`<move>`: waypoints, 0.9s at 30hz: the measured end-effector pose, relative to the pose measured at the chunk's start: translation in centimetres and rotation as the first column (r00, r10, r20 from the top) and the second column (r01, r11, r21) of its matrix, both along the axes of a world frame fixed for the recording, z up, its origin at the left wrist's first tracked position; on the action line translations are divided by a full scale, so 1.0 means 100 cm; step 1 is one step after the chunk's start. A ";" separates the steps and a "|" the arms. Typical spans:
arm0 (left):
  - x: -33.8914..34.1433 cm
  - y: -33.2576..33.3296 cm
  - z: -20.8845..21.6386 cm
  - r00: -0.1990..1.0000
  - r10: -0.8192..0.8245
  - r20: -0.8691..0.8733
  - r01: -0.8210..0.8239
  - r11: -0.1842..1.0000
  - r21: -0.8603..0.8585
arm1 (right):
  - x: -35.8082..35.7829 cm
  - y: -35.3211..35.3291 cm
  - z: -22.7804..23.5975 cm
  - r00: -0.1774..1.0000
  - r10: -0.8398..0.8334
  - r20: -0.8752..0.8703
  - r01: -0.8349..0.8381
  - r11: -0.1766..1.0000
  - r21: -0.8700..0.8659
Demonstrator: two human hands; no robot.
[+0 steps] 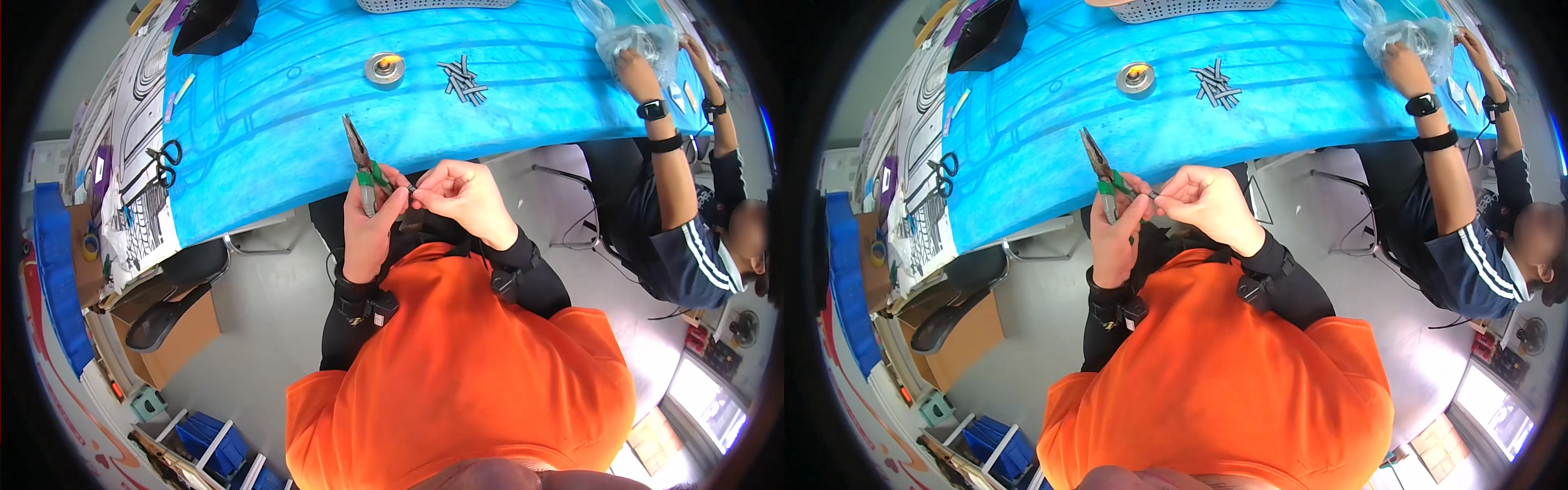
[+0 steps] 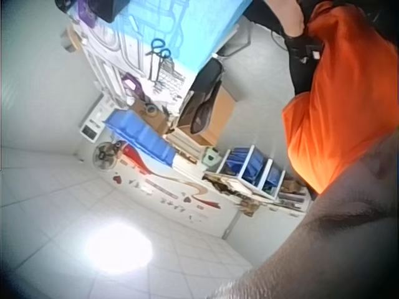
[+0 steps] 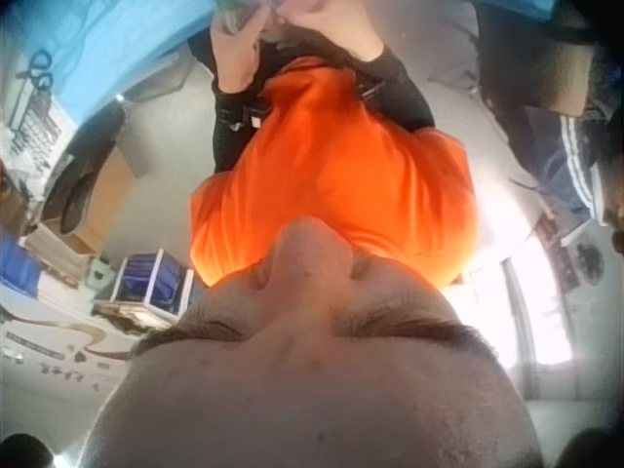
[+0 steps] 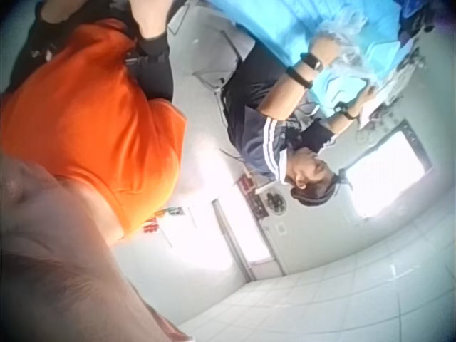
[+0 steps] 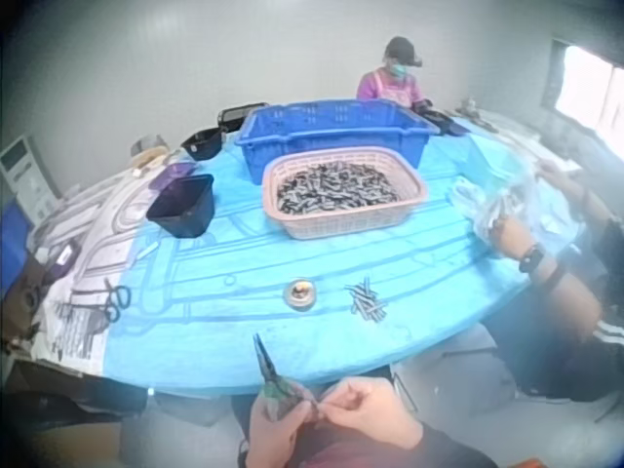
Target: Manually assemble small cylindrical metal or plastic parts using pliers.
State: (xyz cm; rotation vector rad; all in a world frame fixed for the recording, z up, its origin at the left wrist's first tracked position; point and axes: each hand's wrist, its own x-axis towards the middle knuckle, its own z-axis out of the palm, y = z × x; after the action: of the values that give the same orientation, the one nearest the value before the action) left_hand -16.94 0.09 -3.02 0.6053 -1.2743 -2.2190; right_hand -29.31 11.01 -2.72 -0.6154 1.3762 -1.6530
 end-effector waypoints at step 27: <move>-0.002 0.001 0.001 0.990 0.088 0.109 -0.066 0.980 -0.190 | -0.002 0.001 0.003 0.992 0.059 0.116 -0.065 0.996 0.054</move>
State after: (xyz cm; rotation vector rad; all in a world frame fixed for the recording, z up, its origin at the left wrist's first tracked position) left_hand -17.14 0.24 -2.91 0.7073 -1.4720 -1.9988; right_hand -29.50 11.07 -2.38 -0.5176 1.3049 -1.5693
